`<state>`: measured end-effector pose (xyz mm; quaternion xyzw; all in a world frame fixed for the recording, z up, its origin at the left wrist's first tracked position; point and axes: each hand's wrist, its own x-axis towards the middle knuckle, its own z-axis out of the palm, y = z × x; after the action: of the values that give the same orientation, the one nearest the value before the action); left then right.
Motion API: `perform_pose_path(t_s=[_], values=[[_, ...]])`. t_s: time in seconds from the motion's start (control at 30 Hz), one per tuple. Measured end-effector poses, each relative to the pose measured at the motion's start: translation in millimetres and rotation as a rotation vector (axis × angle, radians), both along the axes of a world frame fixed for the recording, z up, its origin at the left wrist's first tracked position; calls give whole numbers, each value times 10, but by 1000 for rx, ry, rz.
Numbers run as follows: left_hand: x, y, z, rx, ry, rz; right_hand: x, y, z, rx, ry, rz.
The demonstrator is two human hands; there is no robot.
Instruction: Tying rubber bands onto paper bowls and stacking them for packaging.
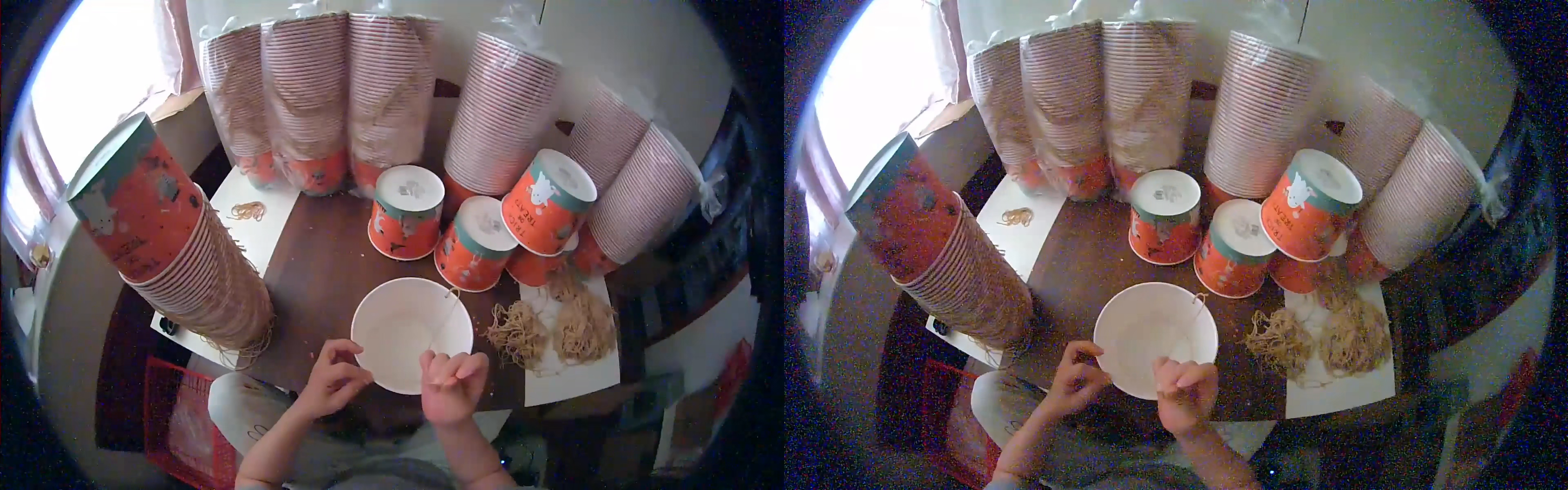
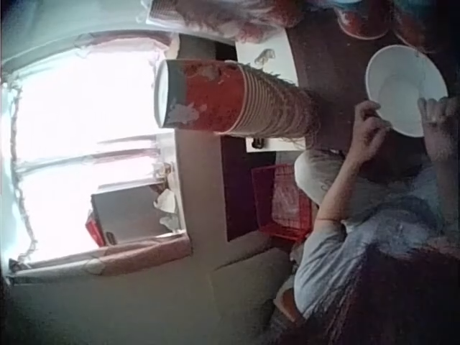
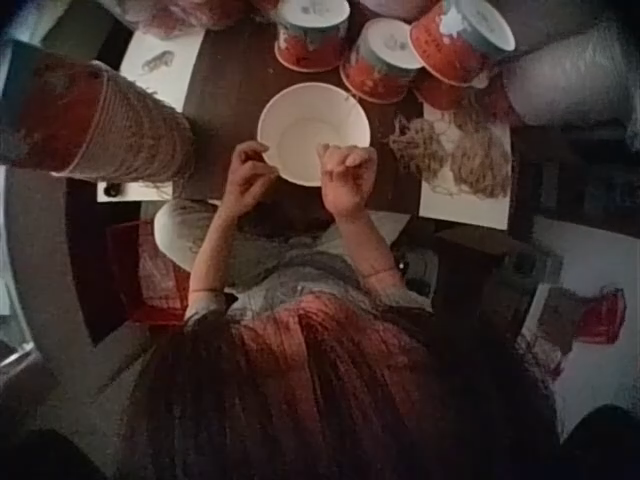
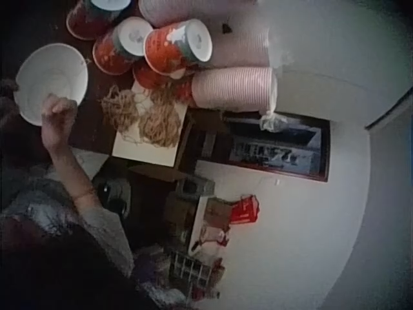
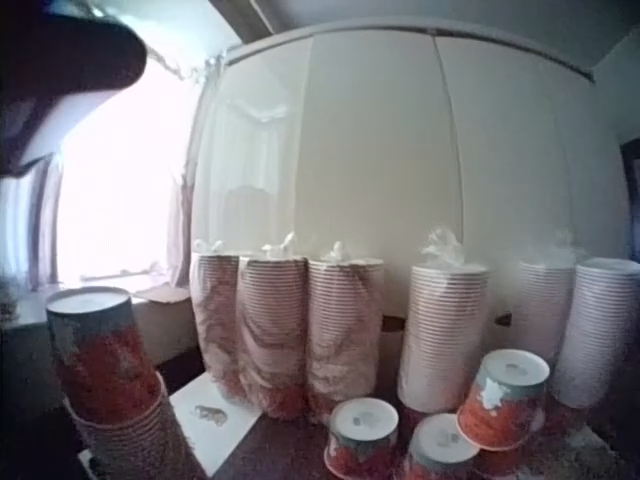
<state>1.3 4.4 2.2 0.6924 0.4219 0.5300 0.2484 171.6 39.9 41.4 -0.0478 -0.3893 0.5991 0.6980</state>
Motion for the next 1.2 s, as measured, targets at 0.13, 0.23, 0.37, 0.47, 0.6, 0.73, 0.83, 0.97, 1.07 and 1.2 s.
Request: perform_pose_path(t_s=[0.13,0.23,0.37,0.47,0.6,0.73,0.83,0.97,1.07,1.2], values=[[11,0,-23,1,-18,-22,14,-26,-3,65,-37,-16],[16,-25,15,0,-2,-6,13,-37,12,77,-41,-17],[29,-24,80,17,17,10,24,-63,21,115,-107,-59],[17,-58,128,-28,-90,47,109,-92,71,343,-456,-220],[57,-90,166,-467,-683,196,189,-125,183,583,-670,-285],[3,-12,186,-638,-289,188,207,-220,201,732,-843,-289],[15,1,334,-716,-56,198,210,-285,319,877,-1010,-217],[27,10,486,-813,-165,113,146,-418,377,1028,-1001,-220],[-71,-78,506,-720,-139,151,99,-525,457,1108,-978,-107],[-180,-146,939,-294,29,366,19,-591,627,1145,-979,-110]])
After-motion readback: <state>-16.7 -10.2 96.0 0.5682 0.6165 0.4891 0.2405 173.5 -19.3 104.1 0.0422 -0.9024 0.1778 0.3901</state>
